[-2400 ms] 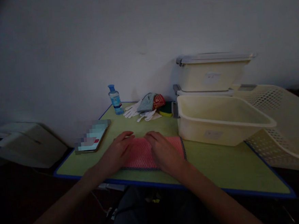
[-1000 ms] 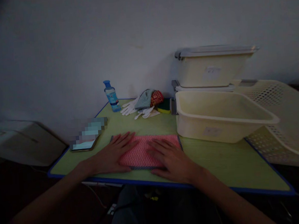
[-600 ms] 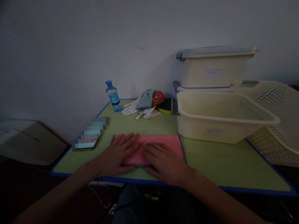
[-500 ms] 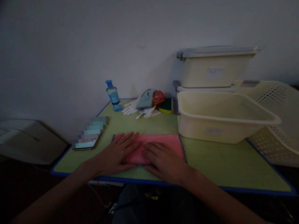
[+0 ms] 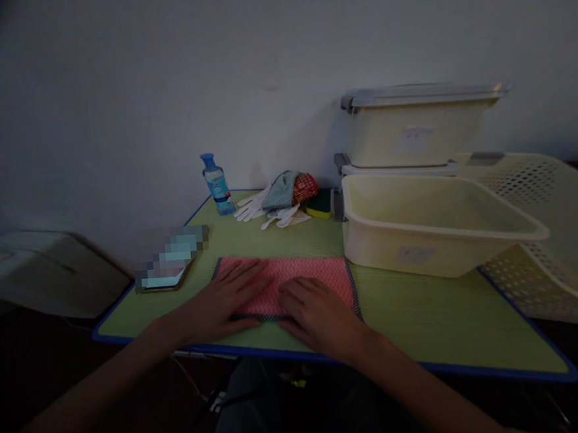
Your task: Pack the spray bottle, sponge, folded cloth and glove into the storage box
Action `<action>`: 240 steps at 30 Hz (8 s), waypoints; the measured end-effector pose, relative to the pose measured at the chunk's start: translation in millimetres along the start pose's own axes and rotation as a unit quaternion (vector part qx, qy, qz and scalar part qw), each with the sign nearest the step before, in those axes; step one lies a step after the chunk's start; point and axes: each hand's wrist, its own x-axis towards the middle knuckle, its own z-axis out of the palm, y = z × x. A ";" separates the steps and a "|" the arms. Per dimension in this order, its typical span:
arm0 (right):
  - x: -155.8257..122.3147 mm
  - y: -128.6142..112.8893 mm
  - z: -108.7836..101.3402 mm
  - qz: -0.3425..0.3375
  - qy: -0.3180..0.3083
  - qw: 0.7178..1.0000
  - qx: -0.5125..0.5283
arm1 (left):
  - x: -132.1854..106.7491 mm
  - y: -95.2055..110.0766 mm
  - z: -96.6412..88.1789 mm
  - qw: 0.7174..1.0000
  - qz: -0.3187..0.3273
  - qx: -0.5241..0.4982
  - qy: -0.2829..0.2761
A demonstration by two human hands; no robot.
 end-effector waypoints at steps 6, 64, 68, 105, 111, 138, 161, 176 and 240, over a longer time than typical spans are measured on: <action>-4.5 -1.7 1.6 -0.062 0.006 0.995 -0.078 | -7.2 8.0 -1.5 0.986 0.101 0.076 0.112; -15.2 -9.2 -6.6 -0.023 -0.052 0.997 -0.047 | -50.8 -2.7 0.3 0.991 0.020 0.103 0.081; -20.3 -10.6 -11.5 -0.016 -0.067 0.997 -0.032 | -57.6 -1.8 2.8 0.992 0.010 0.093 0.082; 20.2 20.7 8.6 0.065 -0.049 0.995 0.057 | 3.7 -28.3 -0.8 0.998 -0.018 -0.055 0.017; 14.3 25.7 11.3 0.130 -0.086 0.988 0.013 | -1.3 -36.5 12.2 0.997 -0.076 -0.029 0.000; 39.3 17.8 30.6 0.123 -0.063 0.990 0.005 | 38.6 -7.4 19.5 0.998 -0.053 -0.015 -0.028; 8.2 20.2 -9.3 0.063 -0.036 0.970 0.234 | 35.1 -13.8 16.5 0.998 -0.051 -0.026 -0.037; 21.3 0.5 -8.2 0.210 -0.135 0.949 0.193 | 35.0 -13.2 13.7 0.995 -0.072 -0.054 -0.050; -11.2 53.1 9.7 0.145 -0.104 0.983 -0.045 | 13.7 -12.6 10.5 0.988 -0.143 -0.032 -0.051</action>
